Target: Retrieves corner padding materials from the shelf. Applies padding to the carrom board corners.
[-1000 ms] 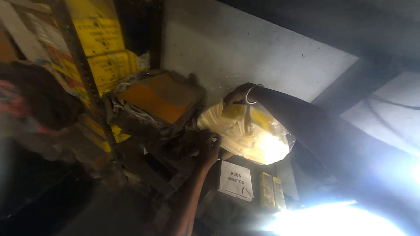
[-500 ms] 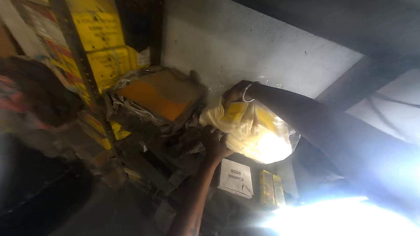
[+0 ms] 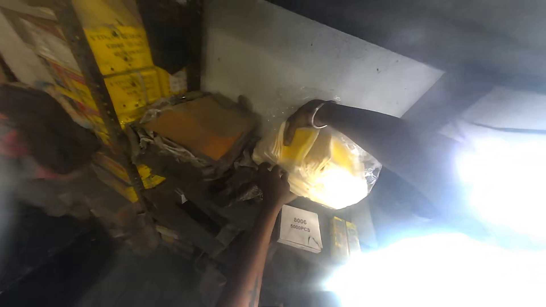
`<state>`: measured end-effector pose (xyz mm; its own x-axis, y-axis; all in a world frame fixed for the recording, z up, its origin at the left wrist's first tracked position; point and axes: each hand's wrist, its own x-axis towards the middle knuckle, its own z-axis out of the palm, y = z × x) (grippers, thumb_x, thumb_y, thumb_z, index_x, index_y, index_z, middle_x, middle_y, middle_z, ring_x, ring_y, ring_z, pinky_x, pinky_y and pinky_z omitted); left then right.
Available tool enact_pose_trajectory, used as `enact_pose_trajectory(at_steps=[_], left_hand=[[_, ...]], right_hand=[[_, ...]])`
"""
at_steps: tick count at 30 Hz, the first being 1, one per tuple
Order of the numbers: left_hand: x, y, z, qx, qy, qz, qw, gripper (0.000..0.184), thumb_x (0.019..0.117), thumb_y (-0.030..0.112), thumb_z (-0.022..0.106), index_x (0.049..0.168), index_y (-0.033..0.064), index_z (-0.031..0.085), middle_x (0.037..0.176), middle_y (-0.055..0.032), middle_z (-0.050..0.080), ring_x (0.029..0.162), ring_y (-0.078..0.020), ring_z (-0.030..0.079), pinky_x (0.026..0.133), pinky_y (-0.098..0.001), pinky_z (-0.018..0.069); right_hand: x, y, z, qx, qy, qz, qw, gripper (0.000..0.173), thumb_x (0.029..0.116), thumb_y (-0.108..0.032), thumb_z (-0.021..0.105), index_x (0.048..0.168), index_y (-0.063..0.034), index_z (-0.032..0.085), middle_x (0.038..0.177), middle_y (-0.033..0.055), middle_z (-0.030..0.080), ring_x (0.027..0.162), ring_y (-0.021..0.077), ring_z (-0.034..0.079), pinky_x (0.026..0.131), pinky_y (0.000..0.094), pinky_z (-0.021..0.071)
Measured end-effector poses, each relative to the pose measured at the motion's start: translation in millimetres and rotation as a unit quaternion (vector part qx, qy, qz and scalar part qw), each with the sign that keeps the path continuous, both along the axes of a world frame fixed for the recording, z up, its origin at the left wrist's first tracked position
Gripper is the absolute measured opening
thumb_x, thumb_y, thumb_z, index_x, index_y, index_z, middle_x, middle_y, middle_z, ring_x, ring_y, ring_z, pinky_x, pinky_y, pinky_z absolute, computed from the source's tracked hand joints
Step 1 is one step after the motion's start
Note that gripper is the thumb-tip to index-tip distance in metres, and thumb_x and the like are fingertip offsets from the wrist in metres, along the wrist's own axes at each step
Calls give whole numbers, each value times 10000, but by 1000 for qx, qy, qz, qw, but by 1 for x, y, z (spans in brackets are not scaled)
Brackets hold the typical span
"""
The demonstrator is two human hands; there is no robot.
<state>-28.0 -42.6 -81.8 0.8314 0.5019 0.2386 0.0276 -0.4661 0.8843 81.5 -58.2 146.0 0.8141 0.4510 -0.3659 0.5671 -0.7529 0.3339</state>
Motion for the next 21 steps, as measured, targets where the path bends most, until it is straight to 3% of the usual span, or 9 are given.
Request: enact_pose_trajectory(at_steps=[4,7,9,12,14,16,18,19,21], left_hand=[[-13,-4,-6,39,-3,68,997,178,989,210,657,1073,88,755,1337,-211,603,1282,-405,544,1052,-591,451],[-57,-36,-10,153,-149,99,972,170,970,144,622,1095,70,710,1283,-196,606,1210,-389,575,1014,-574,477],[-69,-61,-4,219,-309,13,925,135,880,70,685,1004,48,732,1183,-169,673,1144,-345,638,998,-517,519],[-48,-85,28,306,-319,-149,884,103,914,61,670,1005,97,700,1384,-103,633,1373,-343,523,1146,-562,399],[-18,-84,46,320,-240,-211,892,197,1006,72,557,1125,58,713,1505,-118,547,1486,-348,388,1220,-573,274],[12,-82,47,323,-246,-189,894,209,1016,56,519,1118,32,701,1472,-147,570,1443,-351,454,1180,-563,352],[30,-75,52,323,-212,-172,906,248,996,30,541,1192,12,691,1442,-184,585,1310,-377,576,1066,-611,444],[39,-72,50,321,-172,-173,915,281,1009,47,526,1254,22,662,1447,-199,574,1301,-399,577,1088,-665,389],[63,-62,41,313,-131,-146,929,334,1023,141,514,1311,24,635,1406,-233,583,1357,-429,510,1160,-683,288]], right_hand=[[4,5,13,29,-27,15,999,530,754,-591,824,978,-113,787,1051,141,731,1058,323,668,914,612,487],[-15,12,31,7,-84,0,996,585,772,-614,809,945,-58,753,961,165,709,894,329,672,767,584,519],[-13,18,34,-18,-108,15,994,653,793,-588,795,1024,16,699,1004,237,665,881,375,662,722,578,526],[-5,21,32,21,-121,22,992,737,665,-622,888,1039,-8,725,1018,230,684,911,364,671,753,564,542],[-7,18,41,30,-139,74,987,633,769,-568,832,1009,6,713,994,232,676,905,376,664,756,587,525],[-28,0,49,75,-177,150,970,428,876,-417,734,957,3,720,981,226,685,927,388,664,783,604,512],[-93,-10,80,69,-169,120,976,305,1038,-224,584,1129,42,703,1200,275,662,1174,442,620,983,622,467],[-122,-14,90,61,-172,88,979,287,1050,-167,554,1185,51,684,1272,284,632,1250,451,576,1034,618,431],[-160,-24,95,88,-214,70,970,278,1037,-167,569,1165,54,679,1257,288,637,1240,457,582,999,629,444]])
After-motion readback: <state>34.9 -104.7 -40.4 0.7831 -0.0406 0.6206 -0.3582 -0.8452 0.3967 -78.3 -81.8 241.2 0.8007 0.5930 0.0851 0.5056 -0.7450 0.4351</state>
